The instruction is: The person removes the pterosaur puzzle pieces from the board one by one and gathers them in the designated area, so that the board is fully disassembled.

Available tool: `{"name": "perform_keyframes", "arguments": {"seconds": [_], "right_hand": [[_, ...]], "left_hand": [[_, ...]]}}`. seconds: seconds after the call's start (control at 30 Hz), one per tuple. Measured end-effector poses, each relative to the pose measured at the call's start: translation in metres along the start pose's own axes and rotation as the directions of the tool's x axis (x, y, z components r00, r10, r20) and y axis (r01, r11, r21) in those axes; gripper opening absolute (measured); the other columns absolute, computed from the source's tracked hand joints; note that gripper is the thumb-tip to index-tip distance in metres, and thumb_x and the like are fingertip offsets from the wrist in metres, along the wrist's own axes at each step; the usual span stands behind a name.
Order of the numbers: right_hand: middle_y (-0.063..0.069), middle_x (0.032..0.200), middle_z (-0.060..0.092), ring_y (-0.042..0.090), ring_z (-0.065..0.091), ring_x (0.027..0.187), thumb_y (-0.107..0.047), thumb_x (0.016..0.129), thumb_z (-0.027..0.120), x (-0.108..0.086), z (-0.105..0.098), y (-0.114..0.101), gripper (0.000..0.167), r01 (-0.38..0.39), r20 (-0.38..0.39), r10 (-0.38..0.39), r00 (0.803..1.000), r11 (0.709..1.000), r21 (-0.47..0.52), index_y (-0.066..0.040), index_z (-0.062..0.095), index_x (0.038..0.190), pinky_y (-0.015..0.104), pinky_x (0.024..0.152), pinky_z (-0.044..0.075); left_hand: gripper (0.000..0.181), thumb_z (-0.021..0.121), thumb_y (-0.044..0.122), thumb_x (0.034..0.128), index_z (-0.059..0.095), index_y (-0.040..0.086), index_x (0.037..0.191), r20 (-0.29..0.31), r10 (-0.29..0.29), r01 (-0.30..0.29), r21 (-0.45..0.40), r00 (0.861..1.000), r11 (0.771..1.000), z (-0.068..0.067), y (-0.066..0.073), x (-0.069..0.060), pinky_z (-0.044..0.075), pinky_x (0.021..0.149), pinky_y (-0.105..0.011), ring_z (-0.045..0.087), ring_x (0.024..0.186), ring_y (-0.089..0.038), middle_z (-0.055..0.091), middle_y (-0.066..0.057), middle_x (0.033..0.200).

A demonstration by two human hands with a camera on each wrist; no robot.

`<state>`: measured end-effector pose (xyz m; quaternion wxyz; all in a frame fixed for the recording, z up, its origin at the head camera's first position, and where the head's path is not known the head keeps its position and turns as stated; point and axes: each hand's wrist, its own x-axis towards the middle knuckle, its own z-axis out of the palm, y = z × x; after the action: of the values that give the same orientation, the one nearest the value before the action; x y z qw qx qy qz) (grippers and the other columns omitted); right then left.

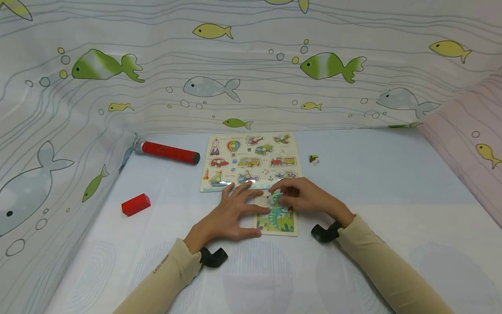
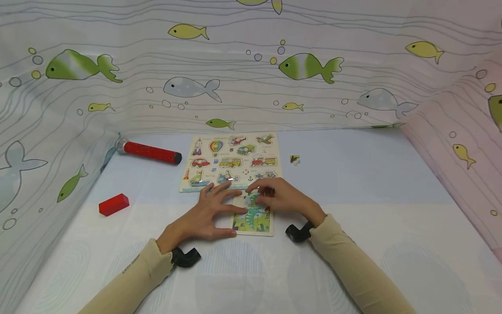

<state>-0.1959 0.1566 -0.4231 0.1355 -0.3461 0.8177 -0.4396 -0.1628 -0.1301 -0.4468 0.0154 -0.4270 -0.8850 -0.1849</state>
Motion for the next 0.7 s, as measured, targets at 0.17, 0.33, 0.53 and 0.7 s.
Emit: {"name": "perform_keyframes", "arguments": {"seconds": [0.17,0.33,0.53,0.7], "right_hand": [[0.002,0.087,0.064,0.013,0.051,0.072,-0.010,0.096,0.070,-0.002,-0.011,0.007,0.030,-0.011,-0.045,0.012,0.999,1.000,0.024,-0.014,0.070,0.126,0.023,0.066,0.044],[0.004,0.087,0.063,0.012,0.050,0.071,-0.007,0.096,0.069,-0.006,-0.025,0.017,0.031,-0.030,-0.084,0.033,0.996,0.999,0.043,-0.011,0.069,0.127,0.023,0.064,0.044],[0.007,0.089,0.060,0.014,0.050,0.070,-0.007,0.098,0.066,-0.015,-0.044,0.027,0.029,-0.108,-0.145,0.109,0.983,0.994,0.014,-0.012,0.070,0.127,0.024,0.063,0.044],[0.008,0.099,0.061,0.019,0.050,0.080,-0.009,0.099,0.065,-0.025,-0.058,0.036,0.029,-0.198,-0.204,0.190,0.960,0.980,-0.016,-0.013,0.069,0.127,0.026,0.067,0.044]], "left_hand": [[0.051,0.067,0.066,0.0850,0.065,0.046,0.132,0.003,-0.003,0.003,-0.002,1.000,1.000,-0.001,0.000,0.000,0.011,0.117,-0.070,0.020,0.157,-0.033,0.045,0.005,0.157],[0.051,0.067,0.066,0.0851,0.065,0.046,0.132,0.001,-0.003,0.003,-0.008,1.000,1.000,-0.001,0.000,0.000,0.011,0.117,-0.070,0.020,0.157,-0.032,0.046,0.004,0.157],[0.052,0.067,0.066,0.0849,0.065,0.046,0.133,-0.001,-0.001,0.001,-0.008,1.000,1.000,0.000,0.000,-0.001,0.010,0.117,-0.070,0.019,0.158,-0.032,0.046,0.003,0.157],[0.052,0.068,0.065,0.0841,0.065,0.046,0.132,-0.013,0.006,-0.006,-0.005,1.000,1.000,0.002,0.000,-0.001,0.011,0.117,-0.070,0.019,0.158,-0.032,0.046,0.003,0.157]]}}
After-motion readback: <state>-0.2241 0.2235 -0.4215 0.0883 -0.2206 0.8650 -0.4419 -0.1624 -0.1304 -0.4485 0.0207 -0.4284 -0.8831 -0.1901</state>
